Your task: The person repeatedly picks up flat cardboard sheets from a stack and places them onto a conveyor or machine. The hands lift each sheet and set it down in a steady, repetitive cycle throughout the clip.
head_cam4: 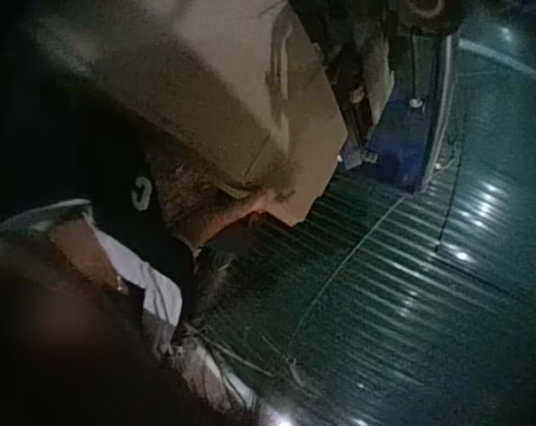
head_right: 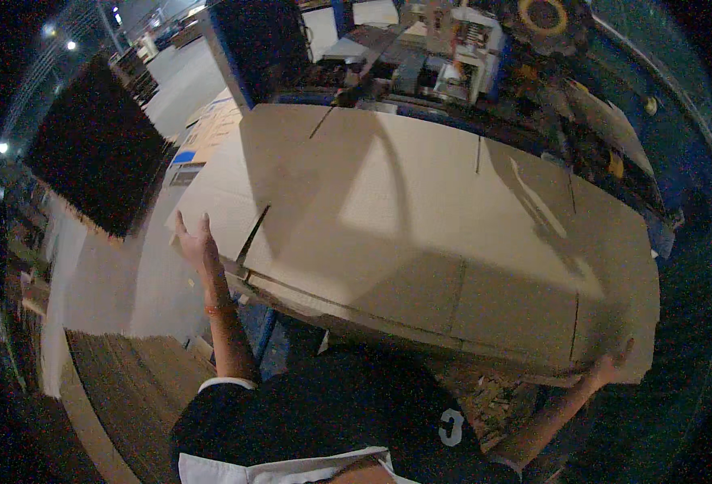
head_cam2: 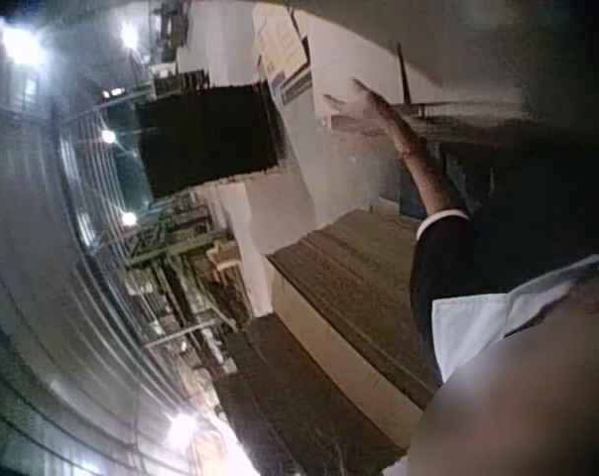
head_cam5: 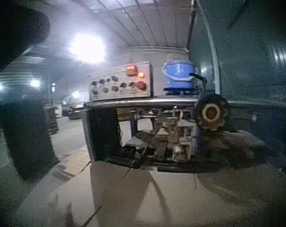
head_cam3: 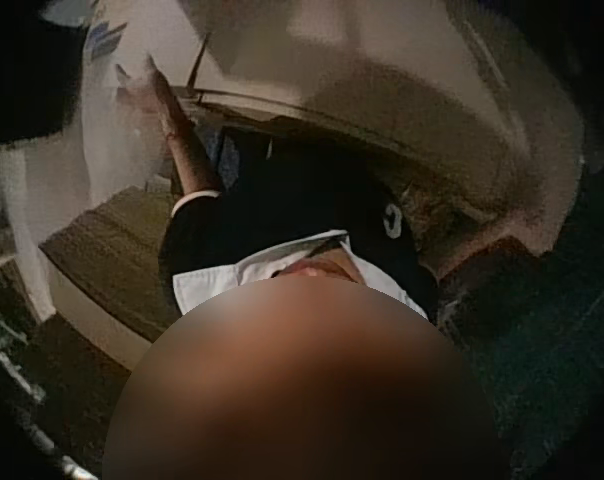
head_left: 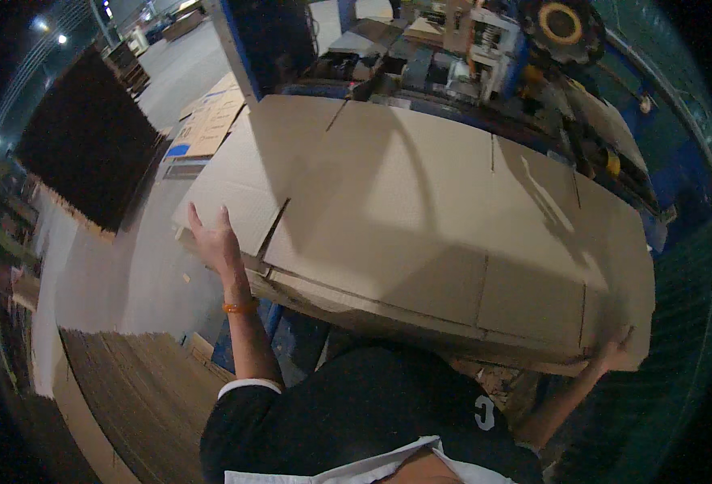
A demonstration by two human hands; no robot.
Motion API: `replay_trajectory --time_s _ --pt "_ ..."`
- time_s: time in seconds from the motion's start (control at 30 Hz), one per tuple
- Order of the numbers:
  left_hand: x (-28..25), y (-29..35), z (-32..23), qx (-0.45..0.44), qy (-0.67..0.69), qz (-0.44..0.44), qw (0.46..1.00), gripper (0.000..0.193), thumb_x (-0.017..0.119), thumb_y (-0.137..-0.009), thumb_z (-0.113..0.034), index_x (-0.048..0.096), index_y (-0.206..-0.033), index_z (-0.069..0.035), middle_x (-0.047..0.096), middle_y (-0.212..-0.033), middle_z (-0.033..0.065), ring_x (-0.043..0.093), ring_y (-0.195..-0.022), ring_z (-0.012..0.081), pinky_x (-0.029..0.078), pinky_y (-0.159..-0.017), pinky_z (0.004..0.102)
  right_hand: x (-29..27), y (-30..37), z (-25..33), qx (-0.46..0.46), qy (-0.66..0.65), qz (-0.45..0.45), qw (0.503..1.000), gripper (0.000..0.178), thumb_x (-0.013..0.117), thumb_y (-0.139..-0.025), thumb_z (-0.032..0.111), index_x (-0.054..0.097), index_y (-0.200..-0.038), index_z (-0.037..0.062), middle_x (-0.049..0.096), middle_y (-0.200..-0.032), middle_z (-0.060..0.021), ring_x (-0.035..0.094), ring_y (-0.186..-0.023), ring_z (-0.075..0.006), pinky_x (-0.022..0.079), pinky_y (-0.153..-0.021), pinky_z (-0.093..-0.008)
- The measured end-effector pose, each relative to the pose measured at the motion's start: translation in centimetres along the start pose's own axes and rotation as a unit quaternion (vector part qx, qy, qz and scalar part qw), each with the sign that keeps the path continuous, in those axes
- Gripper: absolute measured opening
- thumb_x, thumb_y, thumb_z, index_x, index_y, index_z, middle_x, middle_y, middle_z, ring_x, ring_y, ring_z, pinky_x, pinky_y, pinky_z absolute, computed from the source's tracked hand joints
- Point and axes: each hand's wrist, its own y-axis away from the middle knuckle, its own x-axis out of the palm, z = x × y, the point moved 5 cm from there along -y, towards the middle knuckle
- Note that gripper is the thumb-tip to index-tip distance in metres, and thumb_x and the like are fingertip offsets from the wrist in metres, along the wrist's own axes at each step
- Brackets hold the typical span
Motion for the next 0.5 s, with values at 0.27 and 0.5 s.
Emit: replay_trajectory --time_s 0.27,0.5 --pt "-1.9 -5.4 1.4 -0.027 0.537 -0.103 0.837 0.044 0.054 -0.085 -0.013 0.043 -0.126 0.0 0.048 -0.119 0.0185 0.048 -0.11 0.0309 0.038 -0.098 0.0354 -2.0 0.4 5.0 -0.155 -0.026 -0.326 0.932 0.04 0.057 -0.086 0.014 0.049 -0.119 -0.0059 0.054 -0.116 -0.0172 0.055 -0.1 -0.0252 0.047 -0.087 -0.0383" --pt "1.6 -7.1 4.9 -0.095 0.27 0.161 0.945 0.035 0.057 -0.082 -0.009 0.052 -0.113 0.005 0.056 -0.107 0.011 0.054 -0.097 0.0217 0.045 -0.087 0.0334 -2.3 -2.4 7.6 0.158 -0.303 -0.164 0.925 0.041 0.056 -0.081 0.004 0.046 -0.121 -0.0037 0.052 -0.117 -0.0124 0.052 -0.101 -0.0253 0.044 -0.084 -0.0367"
